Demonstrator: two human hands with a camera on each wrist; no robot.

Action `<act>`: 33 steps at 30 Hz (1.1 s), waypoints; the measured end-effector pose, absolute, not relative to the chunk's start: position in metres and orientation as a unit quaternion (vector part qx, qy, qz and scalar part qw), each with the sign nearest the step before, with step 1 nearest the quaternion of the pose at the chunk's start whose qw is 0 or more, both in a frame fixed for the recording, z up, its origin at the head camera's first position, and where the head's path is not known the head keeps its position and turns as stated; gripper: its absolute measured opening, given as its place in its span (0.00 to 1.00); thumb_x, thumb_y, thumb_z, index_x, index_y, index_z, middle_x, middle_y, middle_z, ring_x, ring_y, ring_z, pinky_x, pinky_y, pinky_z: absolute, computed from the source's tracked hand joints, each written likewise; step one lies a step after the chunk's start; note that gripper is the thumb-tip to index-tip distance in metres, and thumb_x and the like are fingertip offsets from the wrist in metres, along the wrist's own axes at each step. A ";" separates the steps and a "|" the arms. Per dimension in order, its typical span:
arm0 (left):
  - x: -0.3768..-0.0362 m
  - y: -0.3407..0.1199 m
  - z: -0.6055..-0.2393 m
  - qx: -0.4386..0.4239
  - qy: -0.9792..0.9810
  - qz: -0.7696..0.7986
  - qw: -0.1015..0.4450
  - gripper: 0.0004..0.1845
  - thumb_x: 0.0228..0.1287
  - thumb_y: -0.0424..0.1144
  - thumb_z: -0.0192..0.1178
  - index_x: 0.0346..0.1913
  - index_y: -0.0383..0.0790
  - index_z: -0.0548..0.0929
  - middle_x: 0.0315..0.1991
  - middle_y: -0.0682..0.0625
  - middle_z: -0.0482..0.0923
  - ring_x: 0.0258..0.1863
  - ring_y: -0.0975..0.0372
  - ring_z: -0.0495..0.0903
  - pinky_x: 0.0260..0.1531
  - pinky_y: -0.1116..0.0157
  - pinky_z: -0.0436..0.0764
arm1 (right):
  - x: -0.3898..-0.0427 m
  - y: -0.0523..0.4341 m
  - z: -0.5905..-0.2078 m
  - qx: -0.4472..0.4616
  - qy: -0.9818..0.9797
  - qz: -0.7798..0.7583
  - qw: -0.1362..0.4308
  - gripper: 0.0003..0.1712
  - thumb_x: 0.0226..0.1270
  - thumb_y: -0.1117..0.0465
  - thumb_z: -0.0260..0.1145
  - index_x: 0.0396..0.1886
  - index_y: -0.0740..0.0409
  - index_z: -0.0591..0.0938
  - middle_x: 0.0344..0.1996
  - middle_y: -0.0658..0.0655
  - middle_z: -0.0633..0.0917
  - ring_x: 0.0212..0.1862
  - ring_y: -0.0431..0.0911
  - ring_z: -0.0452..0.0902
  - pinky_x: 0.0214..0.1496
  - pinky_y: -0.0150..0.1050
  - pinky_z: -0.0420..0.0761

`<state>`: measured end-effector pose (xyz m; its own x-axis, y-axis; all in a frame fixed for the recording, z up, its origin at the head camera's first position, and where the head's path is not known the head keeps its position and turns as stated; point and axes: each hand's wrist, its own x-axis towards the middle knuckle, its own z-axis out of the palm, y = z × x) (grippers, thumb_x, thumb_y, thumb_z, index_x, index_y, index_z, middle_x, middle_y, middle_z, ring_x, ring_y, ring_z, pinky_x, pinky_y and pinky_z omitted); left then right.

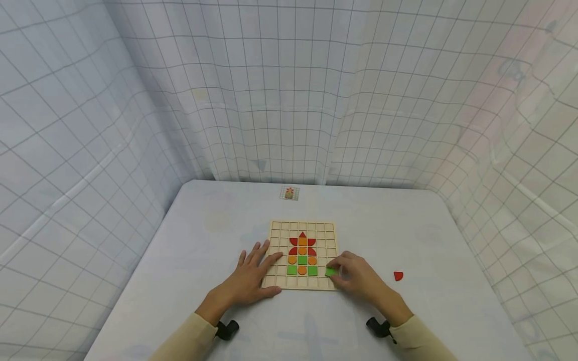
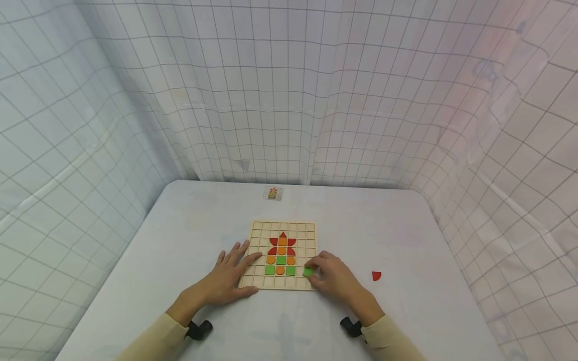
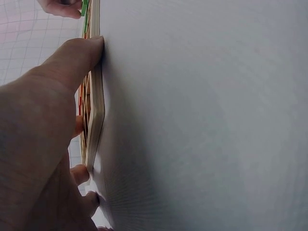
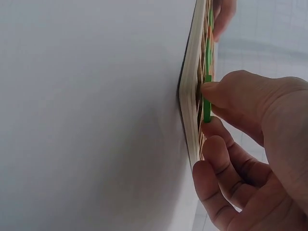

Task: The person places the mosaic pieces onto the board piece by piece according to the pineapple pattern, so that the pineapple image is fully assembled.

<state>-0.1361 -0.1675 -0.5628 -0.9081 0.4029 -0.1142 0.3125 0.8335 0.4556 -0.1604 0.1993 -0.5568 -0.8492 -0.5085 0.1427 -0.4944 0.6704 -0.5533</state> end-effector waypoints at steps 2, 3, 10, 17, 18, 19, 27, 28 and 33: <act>-0.136 -0.167 -0.562 0.188 0.951 0.221 0.103 0.51 0.75 0.68 0.74 0.93 0.58 0.66 0.99 0.37 0.44 0.98 0.34 0.43 0.91 0.21 0.45 | -0.159 0.195 -0.557 -0.284 0.909 -0.304 0.014 0.14 0.72 0.65 0.84 0.55 0.52 0.95 0.48 0.48 0.91 0.44 0.37 0.80 0.46 0.31 0.85; -0.136 -0.167 -0.562 0.188 0.951 0.222 0.104 0.51 0.75 0.67 0.74 0.93 0.58 0.66 0.99 0.37 0.44 0.98 0.34 0.43 0.91 0.21 0.45 | -0.159 0.193 -0.557 -0.292 0.906 -0.308 0.014 0.14 0.72 0.65 0.84 0.55 0.53 0.95 0.48 0.48 0.91 0.43 0.37 0.80 0.45 0.31 0.84; -0.135 -0.167 -0.560 0.189 0.950 0.225 0.105 0.51 0.75 0.67 0.75 0.93 0.57 0.66 0.99 0.37 0.43 0.98 0.34 0.43 0.91 0.21 0.44 | -0.155 0.176 -0.556 -0.323 0.893 -0.312 0.030 0.13 0.73 0.65 0.84 0.54 0.53 0.95 0.47 0.49 0.91 0.43 0.36 0.79 0.45 0.30 0.83; -0.135 -0.167 -0.561 0.188 0.952 0.218 0.106 0.51 0.76 0.68 0.74 0.93 0.58 0.66 0.99 0.37 0.44 0.98 0.35 0.43 0.91 0.22 0.45 | -0.151 0.160 -0.555 -0.350 0.888 -0.298 0.034 0.12 0.73 0.64 0.84 0.53 0.51 0.96 0.48 0.49 0.91 0.44 0.35 0.77 0.48 0.30 0.83; -0.135 -0.167 -0.561 0.188 0.952 0.218 0.107 0.51 0.76 0.68 0.74 0.93 0.58 0.66 0.99 0.37 0.44 0.98 0.35 0.43 0.92 0.22 0.45 | -0.151 0.159 -0.556 -0.355 0.887 -0.295 0.034 0.11 0.74 0.64 0.84 0.53 0.51 0.96 0.49 0.49 0.91 0.44 0.35 0.76 0.48 0.30 0.82; -0.135 -0.167 -0.561 0.188 0.952 0.219 0.105 0.51 0.75 0.68 0.74 0.93 0.58 0.67 0.99 0.37 0.45 0.98 0.34 0.44 0.91 0.21 0.45 | -0.151 0.157 -0.556 -0.359 0.886 -0.293 0.035 0.11 0.74 0.64 0.84 0.53 0.51 0.96 0.49 0.49 0.91 0.44 0.34 0.76 0.48 0.29 0.82; -0.135 -0.167 -0.562 0.190 0.952 0.217 0.103 0.50 0.76 0.68 0.74 0.93 0.58 0.67 0.99 0.36 0.44 0.98 0.34 0.44 0.91 0.21 0.46 | -0.150 0.148 -0.559 -0.367 0.887 -0.278 0.024 0.10 0.73 0.63 0.86 0.50 0.48 0.98 0.45 0.45 0.89 0.41 0.33 0.73 0.44 0.27 0.80; -0.135 -0.167 -0.562 0.190 0.952 0.217 0.103 0.50 0.76 0.68 0.74 0.93 0.58 0.67 0.99 0.36 0.44 0.98 0.34 0.44 0.91 0.21 0.46 | -0.150 0.148 -0.558 -0.368 0.887 -0.278 0.023 0.10 0.73 0.63 0.86 0.50 0.48 0.98 0.44 0.45 0.89 0.41 0.32 0.73 0.44 0.27 0.80; -0.134 -0.167 -0.561 0.191 0.952 0.217 0.100 0.51 0.76 0.68 0.74 0.93 0.57 0.67 0.99 0.36 0.45 0.98 0.34 0.44 0.91 0.21 0.46 | -0.150 0.144 -0.555 -0.371 0.886 -0.277 0.022 0.10 0.73 0.63 0.86 0.50 0.49 0.99 0.44 0.46 0.88 0.40 0.31 0.73 0.44 0.27 0.80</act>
<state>-0.1341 -0.1672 -0.5607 -0.9067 0.4079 -0.1072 0.3210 0.8323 0.4519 -0.1498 0.1436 -0.5551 -0.7236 -0.6698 0.1665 -0.6453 0.5708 -0.5078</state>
